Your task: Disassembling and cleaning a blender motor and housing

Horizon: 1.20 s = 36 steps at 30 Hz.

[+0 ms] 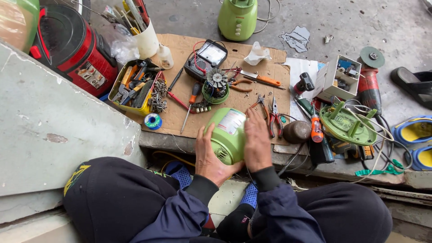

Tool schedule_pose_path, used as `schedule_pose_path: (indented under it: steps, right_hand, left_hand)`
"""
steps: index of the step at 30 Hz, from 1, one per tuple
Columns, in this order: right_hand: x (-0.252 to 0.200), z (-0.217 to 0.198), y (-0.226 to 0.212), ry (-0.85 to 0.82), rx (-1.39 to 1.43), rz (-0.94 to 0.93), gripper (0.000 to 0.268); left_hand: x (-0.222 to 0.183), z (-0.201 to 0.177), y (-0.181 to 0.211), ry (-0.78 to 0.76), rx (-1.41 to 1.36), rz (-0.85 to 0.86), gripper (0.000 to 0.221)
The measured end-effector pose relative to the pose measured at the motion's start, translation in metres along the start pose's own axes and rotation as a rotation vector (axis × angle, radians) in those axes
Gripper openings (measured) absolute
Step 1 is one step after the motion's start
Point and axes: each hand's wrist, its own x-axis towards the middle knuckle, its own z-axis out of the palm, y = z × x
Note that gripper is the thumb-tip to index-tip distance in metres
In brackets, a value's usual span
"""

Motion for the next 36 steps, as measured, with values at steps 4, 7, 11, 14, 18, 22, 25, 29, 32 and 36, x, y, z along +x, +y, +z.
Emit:
schedule_pose_path:
  steps: [4, 7, 11, 14, 18, 22, 25, 29, 32, 36]
  right_hand:
    - [-0.024, 0.025, 0.031, -0.077, -0.201, -0.254, 0.077]
    - [-0.032, 0.027, 0.036, -0.096, -0.17, -0.335, 0.058]
    - [-0.007, 0.011, 0.019, -0.102, 0.215, -0.019, 0.059]
    - [-0.004, 0.022, 0.049, 0.068, 0.474, 0.02, 0.034]
    - [-0.012, 0.031, 0.058, 0.16, 0.493, -0.007, 0.023]
    - [-0.024, 0.022, 0.048, 0.136, 0.343, -0.102, 0.022]
    - [-0.029, 0.022, 0.041, 0.161, 0.279, -0.16, 0.019]
    - [-0.022, 0.015, 0.034, 0.131, 0.161, -0.204, 0.02]
    - [-0.008, 0.01, 0.048, 0.097, 0.092, -0.051, 0.037]
    - [-0.023, 0.014, 0.043, 0.146, -0.024, -0.16, 0.017]
  left_hand:
    - [-0.001, 0.001, -0.01, 0.012, 0.053, 0.017, 0.144]
    - [0.004, -0.003, -0.001, 0.002, 0.046, 0.009, 0.139]
    - [0.01, -0.008, 0.0, -0.018, 0.006, -0.023, 0.127]
    - [0.014, -0.003, -0.001, 0.013, 0.038, 0.011, 0.126]
    - [0.012, -0.007, -0.001, 0.008, 0.045, 0.01, 0.131]
    - [0.016, -0.001, -0.002, 0.026, 0.078, -0.035, 0.142]
    - [0.013, 0.002, -0.002, 0.047, 0.077, -0.042, 0.137]
    - [0.012, 0.0, 0.0, 0.073, 0.088, -0.044, 0.137]
    - [0.009, 0.0, -0.005, 0.034, 0.045, -0.03, 0.138]
    - [0.01, -0.003, 0.005, 0.026, 0.067, -0.069, 0.135]
